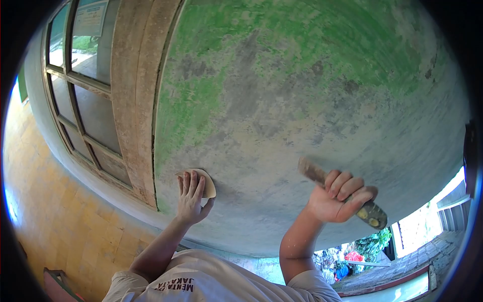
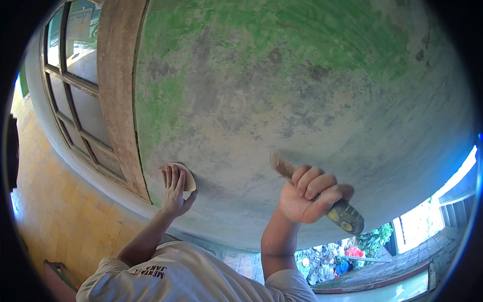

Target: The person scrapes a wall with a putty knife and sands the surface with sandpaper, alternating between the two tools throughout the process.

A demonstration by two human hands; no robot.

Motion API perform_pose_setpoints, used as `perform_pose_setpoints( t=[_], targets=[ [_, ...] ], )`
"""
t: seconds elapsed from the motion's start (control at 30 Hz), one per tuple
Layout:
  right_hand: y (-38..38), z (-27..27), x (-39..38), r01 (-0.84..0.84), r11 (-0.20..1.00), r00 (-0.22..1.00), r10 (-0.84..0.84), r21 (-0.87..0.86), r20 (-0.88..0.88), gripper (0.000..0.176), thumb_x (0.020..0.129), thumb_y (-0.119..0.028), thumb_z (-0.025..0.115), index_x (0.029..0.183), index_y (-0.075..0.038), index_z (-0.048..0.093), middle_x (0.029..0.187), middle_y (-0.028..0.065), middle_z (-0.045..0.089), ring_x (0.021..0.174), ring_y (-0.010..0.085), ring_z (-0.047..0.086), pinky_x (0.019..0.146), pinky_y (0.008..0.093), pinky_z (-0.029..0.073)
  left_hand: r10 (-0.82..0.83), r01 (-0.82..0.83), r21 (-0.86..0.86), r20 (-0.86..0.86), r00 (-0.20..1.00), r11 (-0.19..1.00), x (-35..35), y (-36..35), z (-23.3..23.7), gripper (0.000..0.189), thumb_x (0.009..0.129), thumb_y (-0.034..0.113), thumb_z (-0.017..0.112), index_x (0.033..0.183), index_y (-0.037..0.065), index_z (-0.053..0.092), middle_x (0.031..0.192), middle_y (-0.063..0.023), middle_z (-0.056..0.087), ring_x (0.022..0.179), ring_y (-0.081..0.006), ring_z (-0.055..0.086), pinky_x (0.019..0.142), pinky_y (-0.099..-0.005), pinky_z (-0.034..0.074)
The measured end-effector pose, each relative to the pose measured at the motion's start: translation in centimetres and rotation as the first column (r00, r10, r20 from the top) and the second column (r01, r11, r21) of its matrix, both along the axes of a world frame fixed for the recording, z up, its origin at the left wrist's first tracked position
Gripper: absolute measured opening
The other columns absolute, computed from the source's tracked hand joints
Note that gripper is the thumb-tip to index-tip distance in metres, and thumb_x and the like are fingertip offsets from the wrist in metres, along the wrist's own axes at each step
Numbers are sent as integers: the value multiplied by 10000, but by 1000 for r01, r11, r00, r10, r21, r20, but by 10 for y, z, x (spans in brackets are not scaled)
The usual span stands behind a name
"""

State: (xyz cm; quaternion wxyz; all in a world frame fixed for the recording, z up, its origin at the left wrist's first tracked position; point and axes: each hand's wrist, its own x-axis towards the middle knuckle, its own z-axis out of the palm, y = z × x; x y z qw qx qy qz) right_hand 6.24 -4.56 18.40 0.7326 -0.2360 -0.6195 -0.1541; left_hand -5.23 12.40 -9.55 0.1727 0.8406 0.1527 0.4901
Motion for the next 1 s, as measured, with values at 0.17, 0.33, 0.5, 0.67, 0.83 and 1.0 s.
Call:
perform_pose_setpoints(
  t=[0.17,0.33,0.5,0.67,0.83,1.0],
  targets=[
    [-25,-55,12,-22,933,998,-1,-359,-64,296,938,-314,523,809,-130,330,572,-4,328,457,94,300,433,241,275,-68,69,-22,23,997,997,-9,-1,13,800,784,224,654,1429,39,220,1493,-240,152,1363,-485,99,1068,-623,95],
    [-77,-127,50,-43,840,903,-199,-540,-381,301,913,-285,572,799,-122,346,544,3,327,429,104,306,402,252,289,-58,59,-110,9,998,992,-15,-11,49,823,799,224,641,1429,-19,171,1474,-313,101,1355,-514,52,1068,-615,84],
    [-110,-163,59,53,811,590,-497,-583,-636,256,910,-202,568,762,-118,376,521,3,340,410,119,337,391,268,319,-49,49,6,136,989,999,-2,11,125,846,797,221,640,1432,-34,143,1462,-337,94,1355,-515,45,1073,-607,78],
    [-121,-185,67,36,834,555,-475,-551,-683,227,891,-160,583,758,-112,406,524,5,366,418,118,360,402,280,339,16,-49,170,189,982,984,21,6,223,818,831,261,614,1426,-51,147,1483,-299,82,1363,-499,27,1083,-592,61],
    [-122,-193,71,29,860,550,-439,-509,-710,219,866,-135,609,760,-103,420,535,13,393,433,117,383,404,281,352,-140,131,264,16,990,956,51,-55,265,819,839,428,569,1427,-14,208,1489,-271,108,1366,-484,56,1084,-597,68],
    [-124,-198,72,2,864,502,-436,-503,-747,215,852,-155,637,782,-95,443,543,17,407,431,123,389,401,281,353,-334,423,287,-311,890,860,57,-100,161,724,817,441,582,1372,29,365,1475,-139,254,1336,-355,262,1072,-551,197]
  ],
)
